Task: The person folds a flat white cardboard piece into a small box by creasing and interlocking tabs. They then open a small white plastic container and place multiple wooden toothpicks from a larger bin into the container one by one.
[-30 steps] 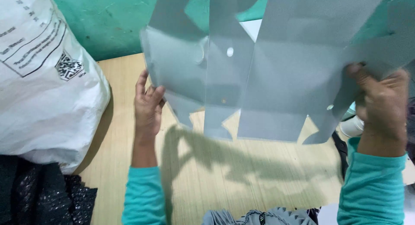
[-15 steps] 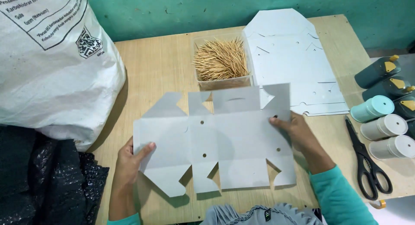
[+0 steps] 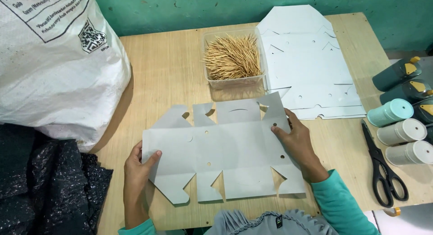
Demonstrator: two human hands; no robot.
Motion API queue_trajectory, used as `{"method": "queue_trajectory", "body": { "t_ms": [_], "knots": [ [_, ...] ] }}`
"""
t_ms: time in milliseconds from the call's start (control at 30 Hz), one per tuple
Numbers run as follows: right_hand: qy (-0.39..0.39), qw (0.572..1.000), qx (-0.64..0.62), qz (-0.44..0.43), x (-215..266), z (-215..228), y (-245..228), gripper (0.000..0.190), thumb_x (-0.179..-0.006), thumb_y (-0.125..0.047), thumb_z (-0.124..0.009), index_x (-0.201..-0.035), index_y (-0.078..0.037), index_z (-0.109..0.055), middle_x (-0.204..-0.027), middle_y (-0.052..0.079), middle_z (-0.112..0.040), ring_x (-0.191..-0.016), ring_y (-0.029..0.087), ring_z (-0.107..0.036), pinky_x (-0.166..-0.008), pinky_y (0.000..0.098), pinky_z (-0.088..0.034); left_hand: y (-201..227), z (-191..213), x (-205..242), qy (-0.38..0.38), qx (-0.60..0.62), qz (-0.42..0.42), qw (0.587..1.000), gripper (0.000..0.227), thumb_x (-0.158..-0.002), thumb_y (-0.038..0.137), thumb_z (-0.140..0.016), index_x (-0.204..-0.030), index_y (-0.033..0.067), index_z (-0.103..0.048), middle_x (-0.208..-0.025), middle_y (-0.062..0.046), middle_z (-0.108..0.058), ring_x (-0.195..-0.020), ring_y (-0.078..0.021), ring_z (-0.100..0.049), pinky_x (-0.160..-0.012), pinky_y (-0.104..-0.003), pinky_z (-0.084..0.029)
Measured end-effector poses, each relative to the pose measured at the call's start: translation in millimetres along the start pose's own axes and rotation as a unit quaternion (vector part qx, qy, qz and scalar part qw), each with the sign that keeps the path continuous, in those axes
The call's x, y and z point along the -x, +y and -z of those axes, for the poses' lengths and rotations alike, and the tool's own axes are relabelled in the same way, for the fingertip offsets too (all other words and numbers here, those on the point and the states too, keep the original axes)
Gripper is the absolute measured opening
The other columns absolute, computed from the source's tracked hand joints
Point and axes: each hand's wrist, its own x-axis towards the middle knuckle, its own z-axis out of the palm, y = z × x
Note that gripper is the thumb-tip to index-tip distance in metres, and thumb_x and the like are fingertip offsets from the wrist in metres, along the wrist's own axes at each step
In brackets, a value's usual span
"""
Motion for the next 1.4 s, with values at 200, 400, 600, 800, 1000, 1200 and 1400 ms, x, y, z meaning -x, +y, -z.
{"method": "queue_trajectory", "body": {
  "t_ms": [200, 400, 600, 800, 1000, 1200, 1400],
  "knots": [
    [0.015, 0.971, 0.227, 0.075, -17.6, -10.2, 36.1, 0.085, -0.091, -0.042, -0.062, -0.164, -0.022, -0.023, -0.138, 0.012, -0.050, -0.124, 0.033, -0.054, -0.090, 0.0516, -0.050, -25.1, -17.5, -3.2, 0.145, -0.259, -0.232, 0.926, 0.082, -0.078, 0.022, -0.082, -0.150, 0.0095, -0.045, -0.153, -0.024, -0.041, -0.140, -0.0467, -0.038, -0.105, -0.070, -0.033],
    [0.042, 0.949, 0.292, 0.114, -29.6, -12.9, 55.9, 0.092, -0.089, -0.054, -0.062, -0.164, -0.022, -0.020, -0.145, 0.011, -0.044, -0.134, 0.029, -0.046, -0.075, 0.0576, -0.055, -6.5, -82.9, 38.7, -0.141, -0.251, -0.455, 0.842, 0.061, -0.091, 0.033, -0.072, -0.145, 0.0190, -0.049, -0.152, -0.012, -0.047, -0.147, -0.0347, -0.037, -0.114, -0.051, -0.032],
    [0.028, 0.933, 0.339, 0.115, -27.7, -7.0, 47.4, 0.077, -0.089, -0.062, -0.058, -0.151, -0.019, -0.047, -0.140, 0.011, -0.045, -0.133, 0.031, -0.044, -0.074, 0.0596, -0.054, 5.2, -131.6, 74.2, -0.395, -0.370, -0.431, 0.722, 0.101, -0.081, 0.058, -0.080, -0.159, 0.0220, -0.028, -0.168, -0.020, -0.010, -0.153, -0.0460, 0.004, -0.116, -0.067, 0.007],
    [-0.001, 0.939, 0.342, 0.044, -24.6, 5.7, 23.9, 0.077, -0.090, -0.064, -0.053, -0.155, -0.024, -0.047, -0.136, 0.007, -0.043, -0.129, 0.026, -0.044, -0.082, 0.0569, -0.050, -3.7, -138.6, 65.6, -0.382, -0.440, -0.445, 0.680, 0.109, -0.077, 0.052, -0.089, -0.159, 0.0195, -0.026, -0.169, -0.016, -0.006, -0.153, -0.0439, 0.004, -0.115, -0.069, 0.004],
    [0.067, 0.925, 0.334, 0.166, -25.9, 3.9, 51.5, 0.063, -0.096, -0.051, -0.061, -0.147, -0.015, -0.053, -0.129, 0.016, -0.047, -0.119, 0.035, -0.049, -0.060, 0.0587, -0.053, -4.2, -134.6, 61.5, -0.421, -0.428, -0.444, 0.665, 0.115, -0.070, 0.047, -0.097, -0.157, 0.0170, -0.028, -0.169, -0.019, 0.001, -0.153, -0.0475, 0.008, -0.116, -0.069, 0.006],
    [0.073, 0.896, 0.226, 0.376, -15.9, 4.4, 74.3, 0.034, -0.099, -0.030, -0.075, -0.127, -0.011, -0.076, -0.108, 0.010, -0.057, -0.099, 0.028, -0.061, -0.078, 0.0349, -0.055, 34.5, -120.2, 71.9, -0.464, -0.371, -0.385, 0.706, 0.078, -0.078, 0.036, -0.084, -0.144, 0.0090, -0.054, -0.164, -0.027, -0.027, -0.153, -0.0492, -0.017, -0.119, -0.070, -0.002],
    [-0.247, 0.881, 0.170, 0.366, 15.7, 3.9, 32.1, 0.040, -0.082, -0.046, -0.081, -0.107, -0.015, -0.081, -0.105, 0.008, -0.075, -0.095, 0.027, -0.065, -0.088, 0.0406, -0.049, 17.9, -118.2, 67.0, -0.438, -0.217, -0.431, 0.759, 0.048, -0.091, 0.039, -0.069, -0.126, 0.0053, -0.067, -0.127, -0.020, -0.065, -0.126, -0.0446, -0.058, -0.103, -0.064, -0.043]
  ]
}}
